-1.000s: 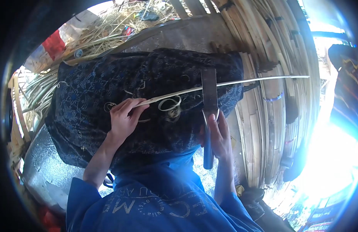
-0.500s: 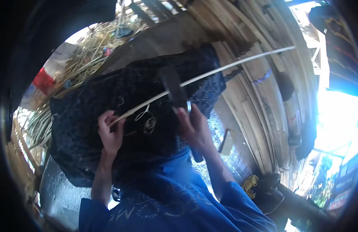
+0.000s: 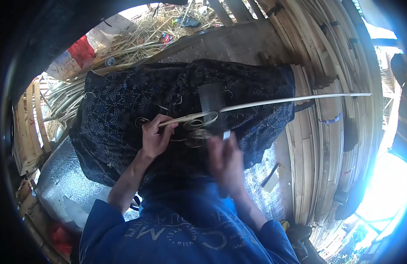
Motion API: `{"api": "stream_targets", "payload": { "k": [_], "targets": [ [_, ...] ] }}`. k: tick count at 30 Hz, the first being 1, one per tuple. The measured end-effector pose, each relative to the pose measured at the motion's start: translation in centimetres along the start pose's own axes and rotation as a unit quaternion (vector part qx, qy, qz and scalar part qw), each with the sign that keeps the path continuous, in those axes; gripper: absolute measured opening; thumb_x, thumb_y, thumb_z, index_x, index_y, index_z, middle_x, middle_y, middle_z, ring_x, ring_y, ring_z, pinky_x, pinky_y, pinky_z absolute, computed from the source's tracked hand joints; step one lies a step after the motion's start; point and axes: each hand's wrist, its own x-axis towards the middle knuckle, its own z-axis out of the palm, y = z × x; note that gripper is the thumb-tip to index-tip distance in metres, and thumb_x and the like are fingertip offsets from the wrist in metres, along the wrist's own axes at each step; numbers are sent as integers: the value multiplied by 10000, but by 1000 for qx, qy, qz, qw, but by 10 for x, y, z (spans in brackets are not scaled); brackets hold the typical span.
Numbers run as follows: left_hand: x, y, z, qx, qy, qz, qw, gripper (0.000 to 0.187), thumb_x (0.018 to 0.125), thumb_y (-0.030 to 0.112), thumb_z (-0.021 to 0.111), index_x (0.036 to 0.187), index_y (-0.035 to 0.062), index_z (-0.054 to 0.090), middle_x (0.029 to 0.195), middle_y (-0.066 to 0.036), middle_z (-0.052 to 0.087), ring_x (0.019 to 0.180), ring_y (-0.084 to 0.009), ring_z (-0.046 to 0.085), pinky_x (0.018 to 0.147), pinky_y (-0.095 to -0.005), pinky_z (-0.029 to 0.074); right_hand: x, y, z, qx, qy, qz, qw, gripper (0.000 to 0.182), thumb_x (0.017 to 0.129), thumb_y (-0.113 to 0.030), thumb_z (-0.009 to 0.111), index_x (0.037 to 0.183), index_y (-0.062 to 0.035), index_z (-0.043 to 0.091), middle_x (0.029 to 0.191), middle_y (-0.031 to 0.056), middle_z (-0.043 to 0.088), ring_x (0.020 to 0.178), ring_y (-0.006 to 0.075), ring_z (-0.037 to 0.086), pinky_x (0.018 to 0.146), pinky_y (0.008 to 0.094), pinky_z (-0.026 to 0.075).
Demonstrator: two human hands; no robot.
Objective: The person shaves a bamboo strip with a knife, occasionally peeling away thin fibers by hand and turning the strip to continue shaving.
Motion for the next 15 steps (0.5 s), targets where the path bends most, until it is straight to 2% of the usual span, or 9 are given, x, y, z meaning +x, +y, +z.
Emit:
{"api": "stream_targets", "payload": {
  "k": [3,4,6,7,9,10,12,14,15],
  "targets": [
    [0,-2,-2,11,18,55,998,100,882,98,688,923,21,640,696,-88,674,549,-143,649,476,-264,472,2,-13,-10,181,-97,207,957,359,980,-378,517,1078,-33,529,635,56,557,552,132,560,488,294,425],
    [-3,-2,-4,18,-6,42,999,83,873,68,686,914,12,641,737,-94,694,612,-146,677,514,-256,496,3,0,-18,74,-38,87,993,346,982,-383,518,1084,-53,530,669,9,550,548,75,534,450,234,398],
    [-4,-2,-3,22,-26,28,999,68,864,38,683,905,2,643,777,-99,713,674,-148,706,553,-248,521,16,-7,-44,240,47,256,935,326,981,-368,522,1084,-59,529,669,11,535,540,72,523,421,232,385],
    [-3,0,0,27,-31,26,999,73,860,39,691,904,6,644,770,-99,711,669,-149,704,552,-247,521,12,9,-37,237,46,257,936,326,981,-368,522,1084,-59,529,669,11,535,540,72,523,421,232,385],
    [-2,1,4,32,-34,27,999,78,855,41,698,903,10,646,762,-99,708,663,-150,703,551,-245,521,2,52,-13,75,96,17,992,319,982,-359,521,1077,-55,532,660,12,531,535,77,519,440,244,393],
    [-2,1,6,44,-33,28,998,81,852,46,704,898,11,646,757,-99,706,652,-146,699,542,-244,515,4,25,-2,-8,70,-82,994,328,985,-355,515,1068,-38,530,657,15,536,534,83,516,458,260,399],
    [-2,1,8,55,-35,28,997,85,850,51,709,892,12,646,751,-99,704,641,-142,695,534,-243,509,-15,-5,9,130,-85,154,976,318,994,-336,501,1054,-24,528,660,22,544,540,83,524,480,266,401],
    [-5,-2,4,30,-23,50,998,80,854,59,710,887,20,648,742,-97,701,612,-135,680,513,-247,493,-9,-1,-3,69,-28,55,996,346,1004,-361,464,1054,-22,517,626,22,541,497,87,528,451,252,404],
    [-7,-2,3,30,-26,47,998,80,854,59,710,887,20,648,742,-97,701,612,-135,680,513,-247,493,0,0,-19,73,-10,80,994,358,1005,-385,452,1052,-34,509,580,6,516,438,82,503,406,233,395]
  ]
}}
